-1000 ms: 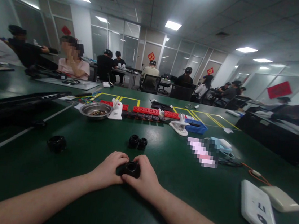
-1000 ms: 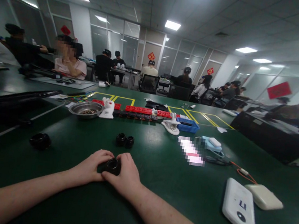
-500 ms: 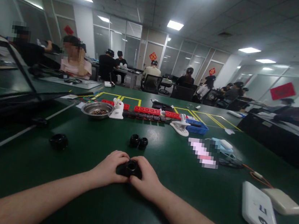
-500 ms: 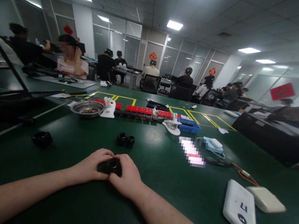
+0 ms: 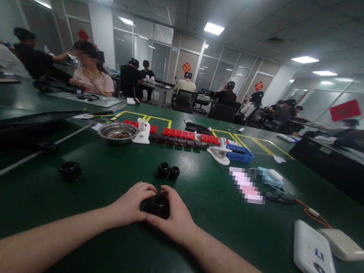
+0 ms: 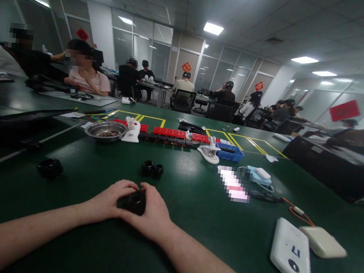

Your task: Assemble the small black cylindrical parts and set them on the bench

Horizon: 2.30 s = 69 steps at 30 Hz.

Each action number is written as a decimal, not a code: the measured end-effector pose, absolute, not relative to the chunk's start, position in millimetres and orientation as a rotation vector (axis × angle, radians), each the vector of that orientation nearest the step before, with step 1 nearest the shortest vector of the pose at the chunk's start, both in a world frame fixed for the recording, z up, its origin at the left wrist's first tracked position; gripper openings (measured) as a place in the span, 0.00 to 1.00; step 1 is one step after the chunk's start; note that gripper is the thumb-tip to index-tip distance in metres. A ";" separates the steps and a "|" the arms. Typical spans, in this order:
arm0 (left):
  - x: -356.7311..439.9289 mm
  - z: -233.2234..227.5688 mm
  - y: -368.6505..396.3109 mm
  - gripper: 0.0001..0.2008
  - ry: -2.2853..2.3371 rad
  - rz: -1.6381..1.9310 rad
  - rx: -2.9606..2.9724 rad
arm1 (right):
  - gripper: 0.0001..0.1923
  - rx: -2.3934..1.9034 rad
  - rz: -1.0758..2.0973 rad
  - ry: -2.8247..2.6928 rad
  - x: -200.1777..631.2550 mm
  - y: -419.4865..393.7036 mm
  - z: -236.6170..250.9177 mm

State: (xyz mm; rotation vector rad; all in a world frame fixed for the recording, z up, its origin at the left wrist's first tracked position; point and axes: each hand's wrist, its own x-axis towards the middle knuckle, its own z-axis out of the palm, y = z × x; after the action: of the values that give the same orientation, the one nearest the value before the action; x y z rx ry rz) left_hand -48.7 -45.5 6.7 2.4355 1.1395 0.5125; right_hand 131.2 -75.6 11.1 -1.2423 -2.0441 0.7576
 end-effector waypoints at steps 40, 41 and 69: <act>-46.8 12.7 -47.6 0.18 1.146 0.496 2.444 | 0.18 -1.225 0.634 -2.146 132.7 -72.4 10.9; -47.0 12.2 -47.5 0.18 1.141 0.500 2.449 | 0.21 -1.186 0.662 -2.152 133.5 -72.4 10.5; -47.8 12.9 -47.6 0.18 1.154 0.487 2.415 | 0.29 -1.292 0.749 -1.951 133.2 -73.5 8.2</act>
State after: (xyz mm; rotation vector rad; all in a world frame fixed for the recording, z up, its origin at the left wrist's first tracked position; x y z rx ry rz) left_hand -47.8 -47.6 12.9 2.4151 1.1538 0.4875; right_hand 133.2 -73.5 8.2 -1.2917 -1.9505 0.7488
